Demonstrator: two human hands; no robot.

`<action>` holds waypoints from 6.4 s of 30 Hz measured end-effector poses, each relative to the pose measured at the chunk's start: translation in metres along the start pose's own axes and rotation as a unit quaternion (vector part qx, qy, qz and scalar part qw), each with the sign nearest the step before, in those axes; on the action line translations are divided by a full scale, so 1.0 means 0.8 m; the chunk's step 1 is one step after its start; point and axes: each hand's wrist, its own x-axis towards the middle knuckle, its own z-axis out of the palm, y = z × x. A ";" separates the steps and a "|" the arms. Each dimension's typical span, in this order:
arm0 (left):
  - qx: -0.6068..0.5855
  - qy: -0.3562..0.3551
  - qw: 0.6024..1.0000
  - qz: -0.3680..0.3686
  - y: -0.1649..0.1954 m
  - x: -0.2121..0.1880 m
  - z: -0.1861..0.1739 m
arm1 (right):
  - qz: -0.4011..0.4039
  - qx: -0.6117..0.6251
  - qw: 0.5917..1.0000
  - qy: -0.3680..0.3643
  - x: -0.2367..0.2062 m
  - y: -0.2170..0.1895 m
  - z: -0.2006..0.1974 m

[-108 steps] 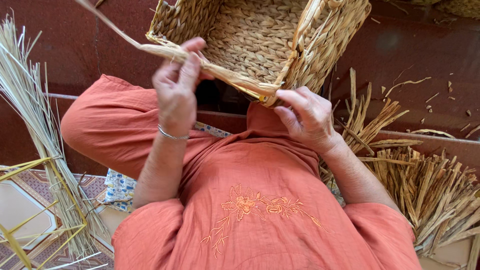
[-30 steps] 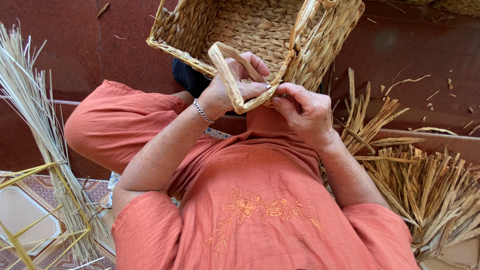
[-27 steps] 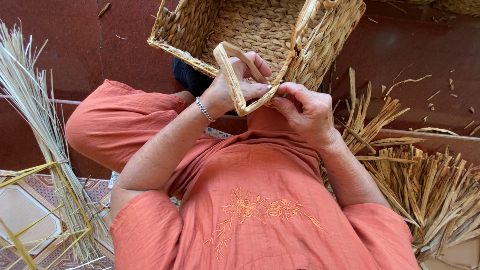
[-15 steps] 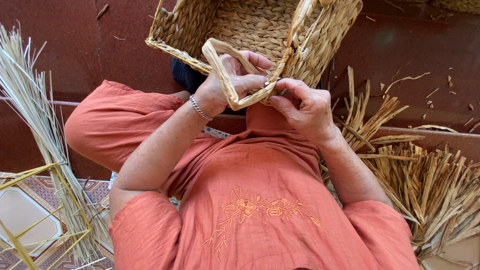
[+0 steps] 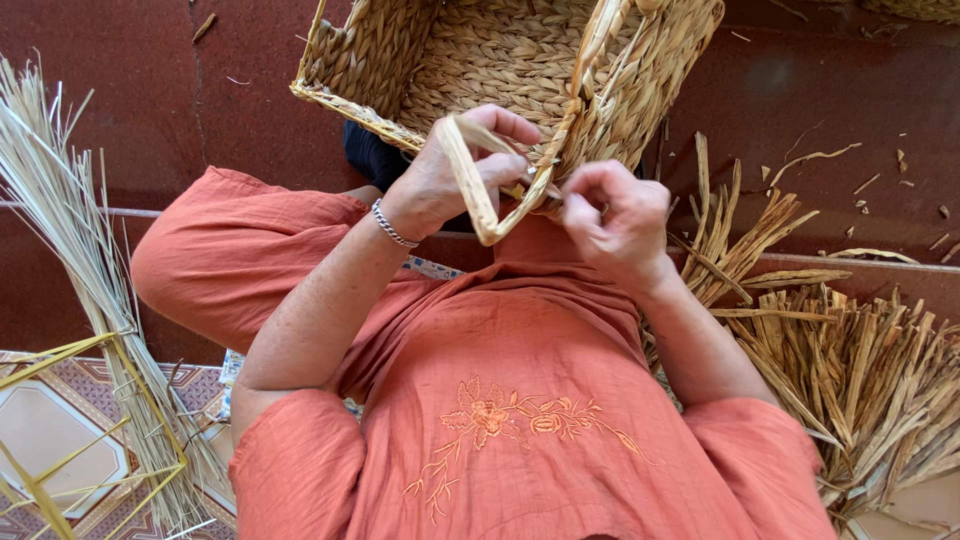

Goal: The person weaves a rectangular basket using dried palm leaves, interlacing the strands along the rim and sides. They use scissors to trim excess material and continue weaving the handle and edges.

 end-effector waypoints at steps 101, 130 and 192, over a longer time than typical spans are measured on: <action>0.098 0.187 0.976 0.045 -0.026 0.131 0.002 | 0.130 0.155 0.977 0.065 0.162 0.124 -0.089; 0.515 0.273 0.768 0.266 0.089 0.225 -0.148 | 0.062 0.185 0.956 0.218 0.186 0.102 -0.040; 0.043 -0.206 0.976 0.063 0.083 0.301 -0.008 | -0.018 0.117 0.972 0.203 0.167 0.099 -0.035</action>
